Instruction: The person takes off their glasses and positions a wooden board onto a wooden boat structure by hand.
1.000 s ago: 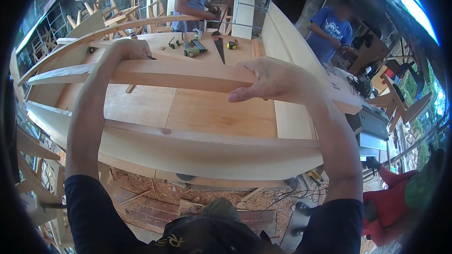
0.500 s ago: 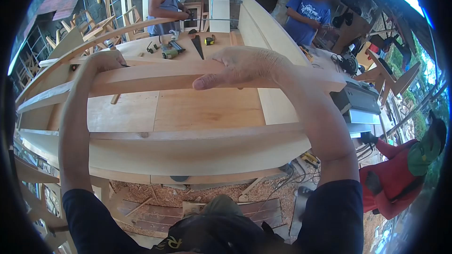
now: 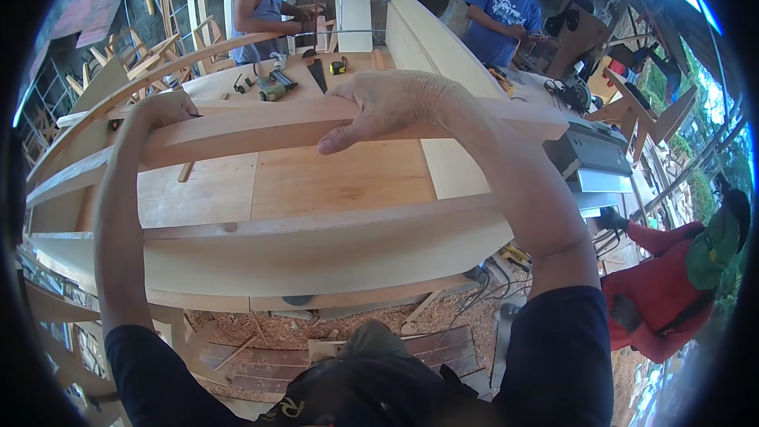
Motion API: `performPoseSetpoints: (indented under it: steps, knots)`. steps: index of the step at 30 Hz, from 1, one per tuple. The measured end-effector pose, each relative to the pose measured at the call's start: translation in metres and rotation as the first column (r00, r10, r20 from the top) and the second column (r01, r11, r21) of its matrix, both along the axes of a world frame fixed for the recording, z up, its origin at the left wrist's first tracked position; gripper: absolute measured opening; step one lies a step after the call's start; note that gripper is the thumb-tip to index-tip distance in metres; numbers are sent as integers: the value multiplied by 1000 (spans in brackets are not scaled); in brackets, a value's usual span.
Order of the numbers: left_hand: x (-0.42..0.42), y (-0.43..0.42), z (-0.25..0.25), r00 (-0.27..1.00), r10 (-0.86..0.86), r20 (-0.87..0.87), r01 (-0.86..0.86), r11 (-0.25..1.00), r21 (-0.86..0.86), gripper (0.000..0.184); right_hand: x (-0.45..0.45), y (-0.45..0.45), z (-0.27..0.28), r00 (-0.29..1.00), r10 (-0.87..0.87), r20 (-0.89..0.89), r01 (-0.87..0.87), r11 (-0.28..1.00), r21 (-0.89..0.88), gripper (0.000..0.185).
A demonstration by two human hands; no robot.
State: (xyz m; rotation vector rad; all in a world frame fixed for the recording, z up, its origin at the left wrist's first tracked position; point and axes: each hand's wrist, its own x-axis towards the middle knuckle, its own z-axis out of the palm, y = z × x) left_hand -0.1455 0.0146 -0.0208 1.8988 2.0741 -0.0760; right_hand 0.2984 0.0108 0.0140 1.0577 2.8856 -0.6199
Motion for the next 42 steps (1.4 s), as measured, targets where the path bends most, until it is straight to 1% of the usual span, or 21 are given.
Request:
performPoseSetpoints:
  steps: [1,4,7,10,11,12,13,15,17,19,22,25,28,31,34,37,39,41,42]
  knots:
    - [1,-1,1,1000,5,3,-5,1000,-5,30,0,-1,1,1000,-8,2,8,1000,-14,85]
    - [3,-2,2,1000,11,4,-11,1000,-12,30,0,1,-3,1000,-28,7,28,999,31,85]
    - [3,-3,3,1000,21,2,-21,1000,-21,30,0,8,-3,999,22,40,-22,1000,6,101]
    - [8,-3,6,999,36,-4,-36,998,-42,31,0,3,-2,1000,16,20,-17,999,41,83]
    - [9,-4,7,999,42,-16,-43,998,-38,31,0,3,-2,1000,19,18,-20,999,44,83]
    - [14,-7,10,999,37,-37,-38,999,-7,31,0,3,-2,1000,22,16,-22,999,46,82]
    - [23,-16,9,998,9,-70,-5,998,60,31,0,3,-2,1000,23,14,-24,999,48,82]
    - [41,-45,3,982,-91,-165,139,943,301,32,1,0,-1,1000,21,0,-21,999,28,81]
    - [41,-43,3,983,-93,-161,137,946,293,32,1,-1,0,1000,19,2,-19,999,32,81]
    - [26,-15,11,998,11,-64,-9,999,32,32,0,2,-1,1000,22,18,-23,998,62,81]
    - [26,-15,11,996,75,-46,-74,997,27,33,1,6,-6,1000,30,-6,-29,998,53,82]
    - [23,-15,8,997,76,-25,-74,996,58,33,1,10,-10,999,25,-19,-24,998,53,85]
    - [17,-12,3,998,70,-6,-69,994,89,33,0,1,-2,1000,-5,13,4,999,49,89]
    - [14,-12,2,994,103,20,-105,990,90,32,0,0,-3,999,9,-35,-8,1000,23,92]
    - [11,-6,6,997,70,18,-70,997,-35,31,1,3,-7,999,-23,-22,24,999,34,93]
    - [22,-15,9,998,55,11,-56,998,36,30,0,3,-6,999,-1,-33,2,1000,4,94]
    - [41,-41,11,995,-52,-81,66,982,178,32,0,4,-6,1000,-9,-24,9,1000,25,95]
    - [40,-42,10,994,-43,-104,63,978,200,35,0,5,-7,1000,-11,-17,12,999,42,96]
    - [36,-30,12,997,13,-79,0,988,157,36,0,4,-7,1000,-13,-15,14,999,50,96]
